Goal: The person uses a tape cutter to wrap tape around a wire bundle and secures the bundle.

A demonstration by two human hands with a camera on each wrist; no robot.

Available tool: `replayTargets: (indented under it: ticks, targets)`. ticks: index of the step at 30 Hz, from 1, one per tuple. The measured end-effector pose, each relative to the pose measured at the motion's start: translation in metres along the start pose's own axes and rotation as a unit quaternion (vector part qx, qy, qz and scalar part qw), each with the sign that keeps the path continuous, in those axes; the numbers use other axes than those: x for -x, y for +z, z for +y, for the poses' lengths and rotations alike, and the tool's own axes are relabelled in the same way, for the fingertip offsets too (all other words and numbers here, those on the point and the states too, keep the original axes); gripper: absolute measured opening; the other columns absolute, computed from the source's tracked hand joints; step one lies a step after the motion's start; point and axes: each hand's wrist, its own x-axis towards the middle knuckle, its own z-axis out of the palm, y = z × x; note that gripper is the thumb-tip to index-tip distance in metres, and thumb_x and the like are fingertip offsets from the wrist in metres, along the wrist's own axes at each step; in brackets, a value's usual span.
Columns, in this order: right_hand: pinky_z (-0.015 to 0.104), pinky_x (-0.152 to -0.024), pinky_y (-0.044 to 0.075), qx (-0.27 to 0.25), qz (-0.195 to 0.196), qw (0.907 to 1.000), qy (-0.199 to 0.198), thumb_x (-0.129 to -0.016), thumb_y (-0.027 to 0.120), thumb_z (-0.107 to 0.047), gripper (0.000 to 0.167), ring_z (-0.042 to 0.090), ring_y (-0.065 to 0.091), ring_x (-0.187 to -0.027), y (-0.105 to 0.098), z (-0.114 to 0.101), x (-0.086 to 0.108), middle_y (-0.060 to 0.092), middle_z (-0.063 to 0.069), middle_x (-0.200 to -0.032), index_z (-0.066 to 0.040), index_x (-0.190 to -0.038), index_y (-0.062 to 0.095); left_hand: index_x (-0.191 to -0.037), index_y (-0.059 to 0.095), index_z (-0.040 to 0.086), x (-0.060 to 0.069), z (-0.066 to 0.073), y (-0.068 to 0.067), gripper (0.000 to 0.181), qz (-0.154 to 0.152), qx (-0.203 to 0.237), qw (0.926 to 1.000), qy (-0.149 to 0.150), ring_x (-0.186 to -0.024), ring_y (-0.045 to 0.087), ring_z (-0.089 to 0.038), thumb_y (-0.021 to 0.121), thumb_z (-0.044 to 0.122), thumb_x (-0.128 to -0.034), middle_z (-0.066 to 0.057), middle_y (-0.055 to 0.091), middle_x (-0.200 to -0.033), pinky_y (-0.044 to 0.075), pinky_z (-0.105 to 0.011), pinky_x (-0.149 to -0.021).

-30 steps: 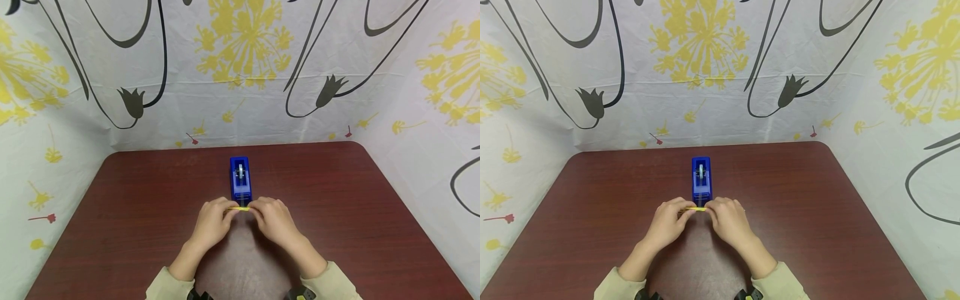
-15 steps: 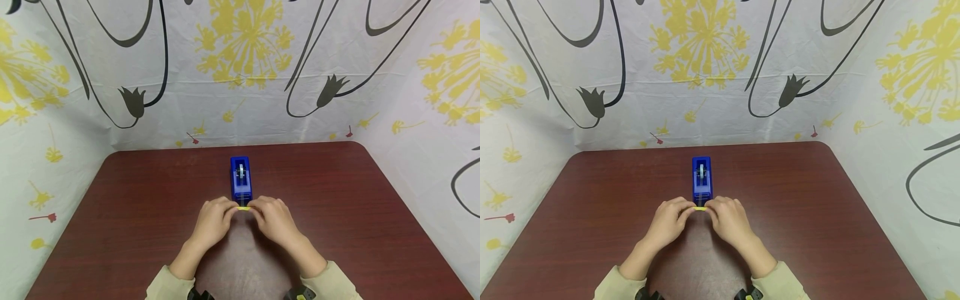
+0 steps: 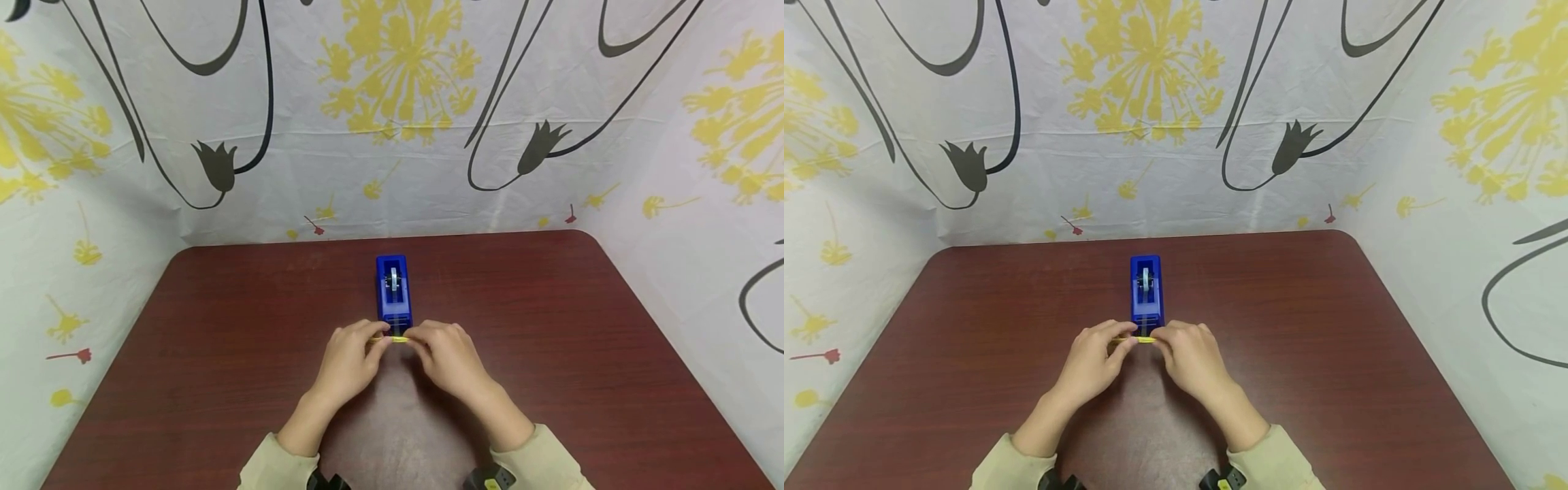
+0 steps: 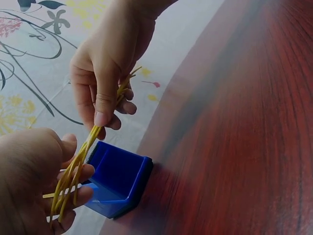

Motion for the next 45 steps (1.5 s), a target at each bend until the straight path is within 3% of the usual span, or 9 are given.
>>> replayTargets:
  ticks: [3, 11, 20, 31, 39, 45]
  targets:
    - [0.034, -0.063, 0.047, -0.001, 0.007, 1.0, -0.001, -0.087, 0.08, -0.008, 0.009, 0.009, 0.062, -0.065, 0.0, 0.001, 0.0, 0.069, -0.007, -0.08, -0.014, -0.093, 0.08, -0.109, 0.077, 0.01, -0.001, 0.0, 0.0, 0.018, -0.002, -0.006, 1.0, -0.001, -0.081, 0.065, -0.013, 0.069, 0.021, -0.0972, 0.003, 0.072, -0.092, 0.043, -0.036, -0.073]
    - [0.03, -0.062, 0.042, -0.009, 0.025, 0.9996, -0.003, -0.085, 0.081, -0.006, 0.013, 0.008, 0.063, -0.067, -0.001, 0.001, 0.0, 0.071, -0.007, -0.082, -0.014, -0.094, 0.081, -0.098, 0.08, 0.014, -0.001, 0.001, 0.0, 0.014, -0.011, -0.015, 0.9998, -0.004, -0.08, 0.064, -0.014, 0.068, 0.022, -0.0979, 0.004, 0.071, -0.088, 0.043, -0.034, -0.072]
    - [0.031, -0.063, 0.045, -0.013, 0.048, 0.9987, -0.006, -0.082, 0.083, -0.006, 0.015, 0.01, 0.065, -0.069, -0.001, 0.001, 0.0, 0.072, -0.006, -0.084, -0.013, -0.095, 0.082, -0.097, 0.082, 0.015, 0.0, 0.004, 0.0, 0.011, 0.014, 0.003, 0.9998, -0.017, -0.077, 0.062, -0.012, 0.074, 0.022, -0.0939, 0.005, 0.07, -0.085, 0.043, -0.036, -0.073]
    - [0.028, -0.06, 0.041, -0.009, 0.052, 0.9985, -0.015, -0.081, 0.085, -0.005, 0.014, 0.008, 0.064, -0.066, -0.001, 0.001, 0.003, 0.072, -0.007, -0.082, -0.013, -0.092, 0.082, -0.095, 0.083, 0.015, 0.002, 0.004, -0.001, 0.01, 0.027, 0.006, 0.9996, 0.001, -0.074, 0.063, -0.011, 0.078, 0.022, -0.0904, 0.007, 0.07, -0.083, 0.043, -0.032, -0.07]
    - [0.033, -0.064, 0.049, 0.004, 0.028, 0.9993, -0.025, -0.081, 0.084, -0.006, 0.013, 0.007, 0.065, -0.069, -0.005, -0.001, 0.007, 0.071, -0.008, -0.083, -0.015, -0.091, 0.082, -0.095, 0.083, 0.017, 0.007, 0.004, -0.002, 0.009, 0.017, 0.001, 0.9998, 0.01, -0.069, 0.058, -0.007, 0.08, 0.022, -0.0884, 0.009, 0.069, -0.082, 0.04, -0.03, -0.07]
    - [0.031, -0.062, 0.054, -0.002, 0.0, 0.9998, -0.02, -0.081, 0.084, -0.006, 0.013, 0.007, 0.065, -0.07, -0.008, -0.004, 0.012, 0.071, -0.008, -0.083, -0.014, -0.091, 0.082, -0.09, 0.083, 0.016, 0.011, 0.002, -0.003, 0.006, 0.002, 0.019, 0.9993, 0.034, -0.065, 0.056, -0.004, 0.08, 0.021, -0.0888, 0.01, 0.07, -0.08, 0.042, -0.03, -0.071]
